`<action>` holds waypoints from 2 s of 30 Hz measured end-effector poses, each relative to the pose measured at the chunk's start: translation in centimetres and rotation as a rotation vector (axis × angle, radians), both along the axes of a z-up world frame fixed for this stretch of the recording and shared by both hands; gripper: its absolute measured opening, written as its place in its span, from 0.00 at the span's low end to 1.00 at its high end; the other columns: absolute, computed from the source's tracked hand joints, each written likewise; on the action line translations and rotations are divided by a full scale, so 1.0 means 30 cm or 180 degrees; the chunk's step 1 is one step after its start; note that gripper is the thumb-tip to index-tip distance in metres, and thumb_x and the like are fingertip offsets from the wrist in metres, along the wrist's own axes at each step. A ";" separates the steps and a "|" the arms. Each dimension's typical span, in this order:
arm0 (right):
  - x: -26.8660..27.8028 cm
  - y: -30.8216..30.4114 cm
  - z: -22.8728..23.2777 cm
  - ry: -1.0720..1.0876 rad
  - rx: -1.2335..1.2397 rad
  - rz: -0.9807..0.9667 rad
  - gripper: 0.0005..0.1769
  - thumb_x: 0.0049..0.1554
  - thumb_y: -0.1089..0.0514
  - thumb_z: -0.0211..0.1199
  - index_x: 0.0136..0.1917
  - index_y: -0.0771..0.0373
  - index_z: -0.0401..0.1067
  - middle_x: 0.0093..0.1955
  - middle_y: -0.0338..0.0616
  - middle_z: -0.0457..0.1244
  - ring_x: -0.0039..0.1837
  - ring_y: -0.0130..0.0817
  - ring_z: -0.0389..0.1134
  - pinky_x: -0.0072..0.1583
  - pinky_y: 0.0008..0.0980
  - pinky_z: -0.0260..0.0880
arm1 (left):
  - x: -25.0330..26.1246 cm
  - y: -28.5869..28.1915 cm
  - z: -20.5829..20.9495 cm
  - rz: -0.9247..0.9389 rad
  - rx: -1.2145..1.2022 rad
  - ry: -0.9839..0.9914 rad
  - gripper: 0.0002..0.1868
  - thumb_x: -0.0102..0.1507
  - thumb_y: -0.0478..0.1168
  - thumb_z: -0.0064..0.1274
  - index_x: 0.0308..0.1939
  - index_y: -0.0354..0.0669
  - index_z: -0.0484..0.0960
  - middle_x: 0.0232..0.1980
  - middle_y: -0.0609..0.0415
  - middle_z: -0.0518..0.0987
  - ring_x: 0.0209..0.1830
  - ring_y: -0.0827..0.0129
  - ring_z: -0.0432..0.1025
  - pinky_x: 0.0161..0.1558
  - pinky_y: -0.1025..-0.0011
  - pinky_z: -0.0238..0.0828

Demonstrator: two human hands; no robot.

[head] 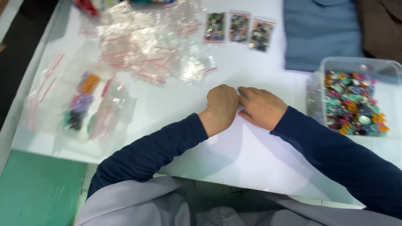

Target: Sorting small colorful buttons and placing them into plastic zip-lock bags

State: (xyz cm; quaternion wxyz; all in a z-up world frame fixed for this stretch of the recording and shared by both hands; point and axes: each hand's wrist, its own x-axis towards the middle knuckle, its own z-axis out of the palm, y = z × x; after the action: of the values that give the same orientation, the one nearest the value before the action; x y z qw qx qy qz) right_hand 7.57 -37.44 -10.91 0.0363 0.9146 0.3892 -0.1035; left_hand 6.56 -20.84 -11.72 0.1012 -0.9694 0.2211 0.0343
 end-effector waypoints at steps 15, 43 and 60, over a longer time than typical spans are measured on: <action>-0.119 -0.555 0.350 -0.1183 0.0540 -0.0941 0.29 0.59 0.45 0.61 0.68 0.62 0.71 0.69 0.53 0.62 0.70 0.52 0.66 0.70 0.49 0.64 | 0.133 -0.491 0.237 -0.1085 -0.1545 -0.1762 0.25 0.54 0.39 0.67 0.54 0.42 0.79 0.55 0.45 0.77 0.59 0.57 0.75 0.51 0.68 0.79; 0.002 -0.825 0.191 0.1321 0.1609 -0.2427 0.29 0.59 0.67 0.63 0.72 0.68 0.61 0.59 0.65 0.63 0.54 0.58 0.71 0.54 0.53 0.74 | 0.226 -0.739 0.113 -0.1763 -0.2008 0.0536 0.13 0.51 0.34 0.63 0.40 0.37 0.82 0.33 0.45 0.78 0.31 0.46 0.80 0.31 0.55 0.78; 0.004 -0.801 0.388 0.2255 0.2688 -0.3094 0.25 0.61 0.68 0.54 0.71 0.60 0.66 0.65 0.54 0.65 0.65 0.47 0.70 0.65 0.44 0.76 | 0.294 -0.660 0.225 -0.2101 -0.3286 0.1350 0.15 0.63 0.27 0.42 0.48 0.39 0.84 0.49 0.51 0.86 0.50 0.55 0.79 0.50 0.63 0.72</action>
State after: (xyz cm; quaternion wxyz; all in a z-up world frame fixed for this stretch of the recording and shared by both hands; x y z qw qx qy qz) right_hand 7.70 -61.48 0.72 -0.4972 0.8317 -0.0652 -0.2385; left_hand 15.38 -40.63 -4.98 -0.4185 -0.7466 0.5107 0.0814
